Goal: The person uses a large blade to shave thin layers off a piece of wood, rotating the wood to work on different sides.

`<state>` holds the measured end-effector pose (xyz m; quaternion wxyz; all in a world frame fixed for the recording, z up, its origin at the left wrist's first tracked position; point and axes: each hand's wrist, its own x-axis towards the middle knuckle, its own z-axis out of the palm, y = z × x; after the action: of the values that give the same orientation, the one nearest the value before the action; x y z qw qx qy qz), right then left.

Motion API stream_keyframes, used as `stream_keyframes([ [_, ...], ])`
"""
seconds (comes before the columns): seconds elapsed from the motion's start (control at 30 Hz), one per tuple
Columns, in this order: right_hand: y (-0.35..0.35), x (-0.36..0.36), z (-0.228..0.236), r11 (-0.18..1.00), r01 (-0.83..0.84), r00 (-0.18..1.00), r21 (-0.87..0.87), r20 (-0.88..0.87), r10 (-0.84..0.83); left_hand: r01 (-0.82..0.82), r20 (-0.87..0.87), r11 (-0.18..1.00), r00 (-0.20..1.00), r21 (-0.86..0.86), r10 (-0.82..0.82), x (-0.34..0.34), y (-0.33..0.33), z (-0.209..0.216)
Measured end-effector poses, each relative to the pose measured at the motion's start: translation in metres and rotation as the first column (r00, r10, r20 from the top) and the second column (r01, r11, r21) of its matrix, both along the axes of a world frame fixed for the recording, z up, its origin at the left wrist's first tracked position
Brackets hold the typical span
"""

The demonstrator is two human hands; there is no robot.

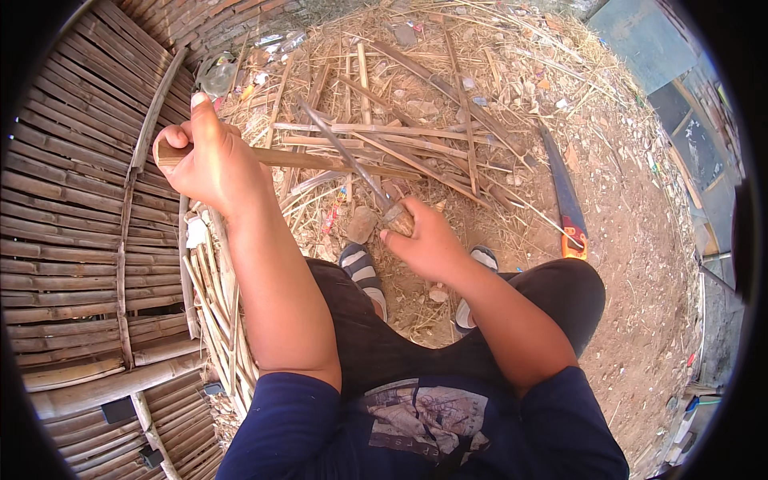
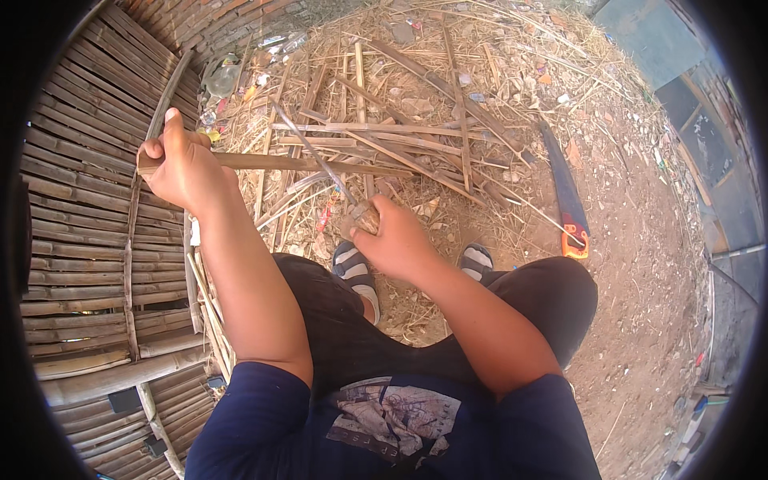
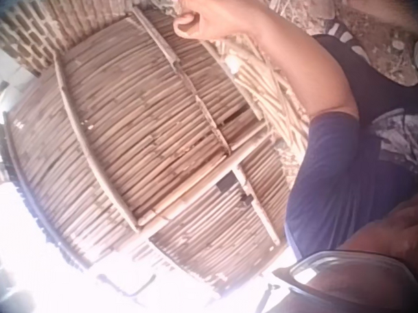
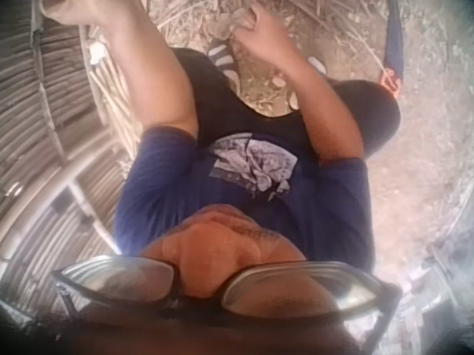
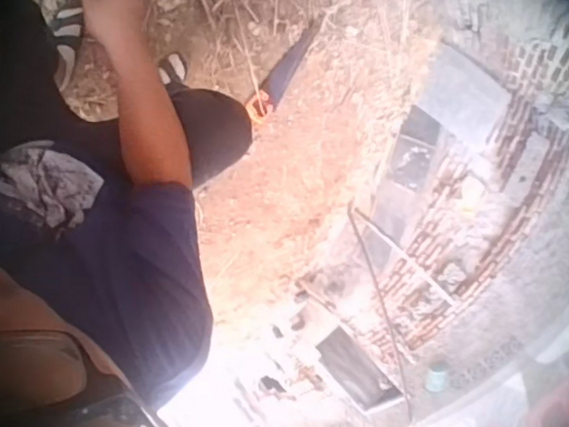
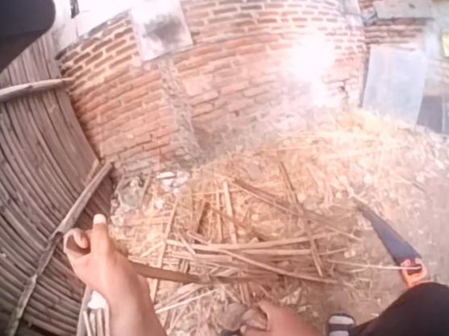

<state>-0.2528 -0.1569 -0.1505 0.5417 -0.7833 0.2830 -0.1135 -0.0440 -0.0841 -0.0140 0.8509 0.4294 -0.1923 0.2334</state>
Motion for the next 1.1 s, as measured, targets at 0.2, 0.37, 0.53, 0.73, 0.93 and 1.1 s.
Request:
stream_keyframes([
  [0.2,-0.036,-0.022,0.049,0.987,0.144,0.95,0.065,0.272,-0.157,0.052,0.036,0.999,0.998,-0.005,-0.052,-0.033,0.0,0.023],
  [0.37,-0.058,-0.037,0.064,0.924,0.291,0.88,0.25,0.309,-0.361,-0.037,0.07,0.982,0.997,0.187,0.024,-0.048,-0.013,0.016],
  [0.53,-0.062,-0.041,0.064,0.877,0.339,0.837,0.34,0.315,-0.446,-0.01,0.085,0.983,0.996,0.185,-0.006,-0.061,-0.018,0.015],
  [0.73,-0.054,-0.047,0.074,0.957,0.217,0.944,0.194,0.209,-0.256,0.203,0.098,0.979,0.974,0.026,-0.204,-0.055,-0.017,0.014],
  [0.93,-0.005,-0.047,0.087,0.974,0.224,0.906,0.041,0.358,-0.224,0.128,-0.033,0.992,0.991,0.009,-0.128,-0.056,-0.021,0.017],
  [1.1,0.029,-0.033,0.021,0.956,0.182,0.983,-0.232,0.05,-0.175,0.267,0.032,0.958,0.964,-0.108,-0.265,-0.052,-0.023,0.021],
])
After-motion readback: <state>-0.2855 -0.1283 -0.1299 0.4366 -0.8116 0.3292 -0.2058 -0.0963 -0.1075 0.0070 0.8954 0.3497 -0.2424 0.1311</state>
